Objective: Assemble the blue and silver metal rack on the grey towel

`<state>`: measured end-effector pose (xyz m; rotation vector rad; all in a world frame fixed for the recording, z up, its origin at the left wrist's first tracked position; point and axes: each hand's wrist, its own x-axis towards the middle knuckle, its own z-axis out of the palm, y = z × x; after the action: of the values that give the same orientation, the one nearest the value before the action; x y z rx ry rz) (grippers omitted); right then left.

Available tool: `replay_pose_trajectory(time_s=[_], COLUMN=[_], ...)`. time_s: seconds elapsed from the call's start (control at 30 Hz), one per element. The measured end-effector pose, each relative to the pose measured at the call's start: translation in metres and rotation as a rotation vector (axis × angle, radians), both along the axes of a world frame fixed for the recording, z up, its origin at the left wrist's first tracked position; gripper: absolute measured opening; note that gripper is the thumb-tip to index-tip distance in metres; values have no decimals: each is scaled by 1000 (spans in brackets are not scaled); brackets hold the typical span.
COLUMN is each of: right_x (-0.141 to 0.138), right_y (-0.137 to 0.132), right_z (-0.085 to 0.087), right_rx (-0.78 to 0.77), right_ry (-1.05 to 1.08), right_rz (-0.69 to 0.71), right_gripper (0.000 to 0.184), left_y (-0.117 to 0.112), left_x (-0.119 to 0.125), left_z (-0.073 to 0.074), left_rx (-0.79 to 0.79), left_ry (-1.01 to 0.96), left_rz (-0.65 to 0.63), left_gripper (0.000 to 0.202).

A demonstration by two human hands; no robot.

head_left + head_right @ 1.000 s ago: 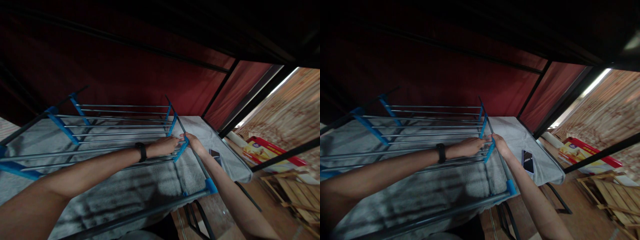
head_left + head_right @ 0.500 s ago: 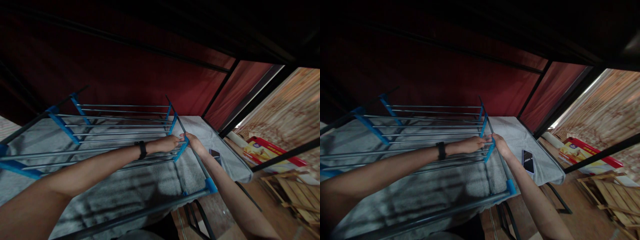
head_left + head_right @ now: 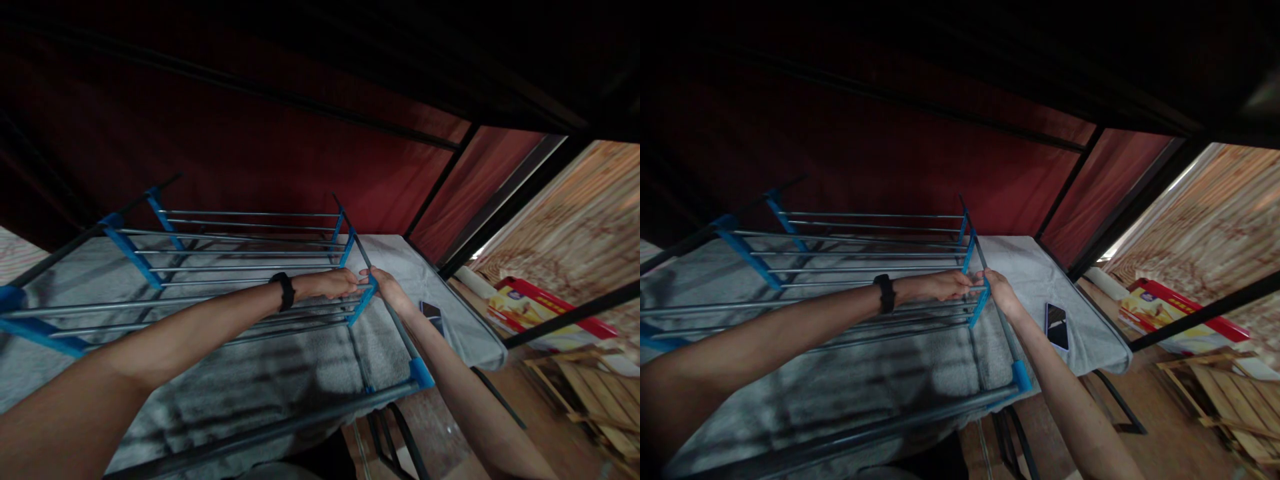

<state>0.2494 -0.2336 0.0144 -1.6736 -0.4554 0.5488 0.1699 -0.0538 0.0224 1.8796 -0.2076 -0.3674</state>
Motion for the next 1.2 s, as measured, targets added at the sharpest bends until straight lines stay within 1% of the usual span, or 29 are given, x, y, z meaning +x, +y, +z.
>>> replay_pose_trajectory(time_s=[0.07, 0.17, 0.27, 0.33, 0.4, 0.43, 0.47, 0.53, 0.6, 0.63, 0.7, 0.77, 0.93, 1.03, 1.2], right_x=[0, 1, 2, 4, 8, 11, 14, 19, 21, 22, 22, 22, 23, 28, 38], right_y=[0, 1, -1, -5, -9, -11, -12, -13, -14, -14, -13, -13, -11, -11, -12], right_z=[0, 0, -2, -6, -11, -13, -15, -19, -21, -22, -23, -24, -23, -24, -27], right_rx=[1, -14, -33, -54, -95, -109, -121, -149, -148, -141, -137, -149, -165, -177, -213], right_ry=[0, -8, -20, -28, -39, -38, -31, -25, -12, -1, 27, 53, 78, 90, 115], right_rz=[-1, -7, -1, -4, -22, -32, -34, -9, 4, -1, -24, -41, -48, -58, -53], right_gripper=[38, 39, 42, 44, 45, 47, 47, 49, 47, 46, 43, 44, 47, 48, 50], left_y=[2, 2, -5, -12, -19, -21, -21, -19, -13, -10, -3, 2, 6, 6, 7], left_x=[-1, -1, 1, 0, -4, -8, -14, -32, -54, -64, -79, -85, -80, -79, -80], left_z=[3, 11, 15, 14, 12, 10, 9, 7, 7, 7, 5, 3, -3, -1, 5], left_rx=[-2, 32, 107, 227, 413, 518, 626, 808, 917, 944, 967, 961, 884, 838, 842], left_ry=[29, 53, 52, -5, -145, -254, -360, -482, -530, -544, -567, -571, -536, -492, -430], left_rz=[-5, -28, -25, 4, 19, 23, 20, 56, 104, 123, 138, 143, 127, 109, 107], left_gripper=[35, 29, 21, 20, 23, 22, 21, 28, 32, 30, 26, 25, 19, 19, 22])
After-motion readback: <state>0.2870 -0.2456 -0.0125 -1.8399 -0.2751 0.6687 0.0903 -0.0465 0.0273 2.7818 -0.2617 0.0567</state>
